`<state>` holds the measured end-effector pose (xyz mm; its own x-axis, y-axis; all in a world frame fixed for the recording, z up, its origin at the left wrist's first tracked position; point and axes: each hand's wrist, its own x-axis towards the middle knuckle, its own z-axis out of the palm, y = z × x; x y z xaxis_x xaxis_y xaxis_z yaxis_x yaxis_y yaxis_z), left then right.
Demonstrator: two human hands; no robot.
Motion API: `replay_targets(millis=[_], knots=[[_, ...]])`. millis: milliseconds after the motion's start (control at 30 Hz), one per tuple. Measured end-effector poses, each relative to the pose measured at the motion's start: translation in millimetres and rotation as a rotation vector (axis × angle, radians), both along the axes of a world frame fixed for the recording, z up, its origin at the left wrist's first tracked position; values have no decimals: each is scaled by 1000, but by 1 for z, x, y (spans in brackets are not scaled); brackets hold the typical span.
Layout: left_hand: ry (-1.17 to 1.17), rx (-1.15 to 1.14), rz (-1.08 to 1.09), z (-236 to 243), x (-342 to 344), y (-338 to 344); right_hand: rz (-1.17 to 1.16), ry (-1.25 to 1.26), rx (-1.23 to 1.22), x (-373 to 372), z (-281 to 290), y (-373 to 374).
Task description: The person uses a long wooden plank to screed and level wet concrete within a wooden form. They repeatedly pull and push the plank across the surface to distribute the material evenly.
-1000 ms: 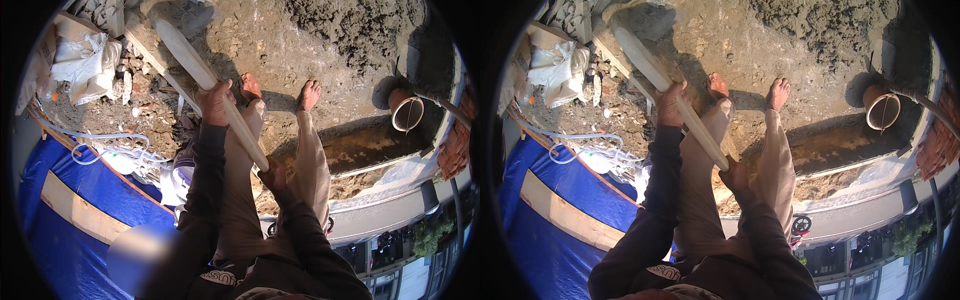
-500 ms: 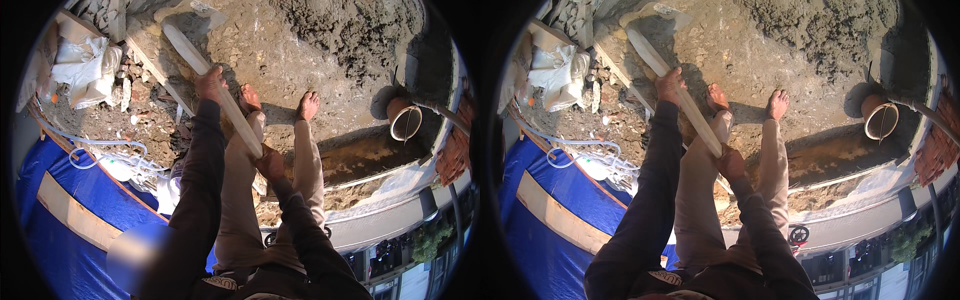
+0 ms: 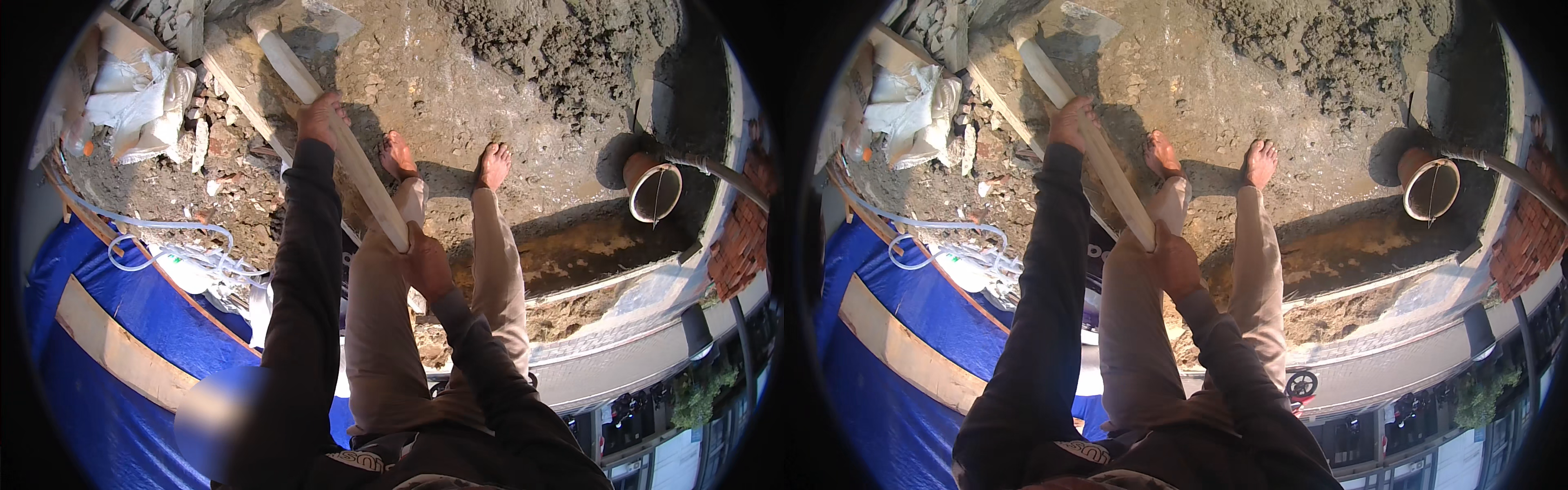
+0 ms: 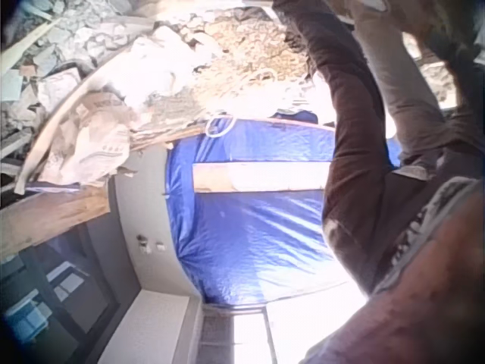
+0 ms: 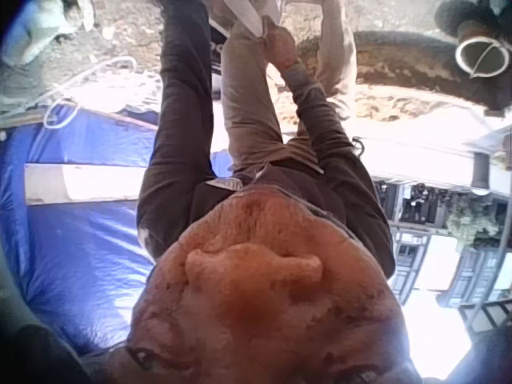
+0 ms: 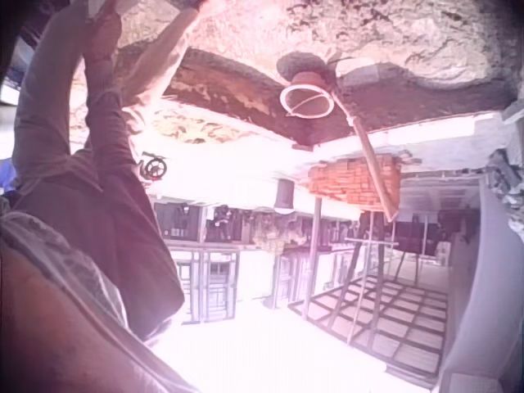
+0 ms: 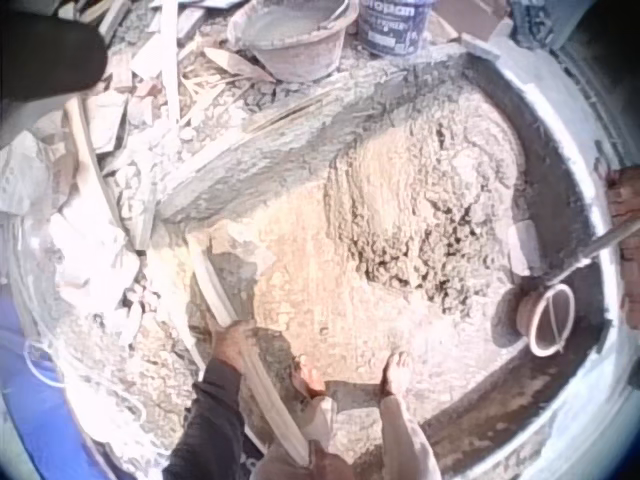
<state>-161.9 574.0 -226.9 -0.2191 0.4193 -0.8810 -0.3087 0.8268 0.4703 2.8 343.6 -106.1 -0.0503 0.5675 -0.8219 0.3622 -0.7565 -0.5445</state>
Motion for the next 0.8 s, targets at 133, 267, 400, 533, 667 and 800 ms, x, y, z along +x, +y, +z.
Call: replay_targets(millis=[133, 267, 400, 533, 667, 800], knots=[[32, 13, 25, 7, -11, 2, 70, -19, 57, -13, 11, 6], [-37, 20, -52, 8, -11, 27, 68, 33, -34, -15, 27, 37], [-130, -135, -148, 14, -42, 92, -2, 198, 22, -23, 78, 108], [-111, -111, -116, 14, -36, 95, 50, 175, -5, -17, 83, 120], [-50, -105, -128, 14, -22, 66, 33, 187, -89, -19, 58, 84], [-65, -18, -64, 16, -17, 36, 89, 85, -10, -14, 31, 45]])
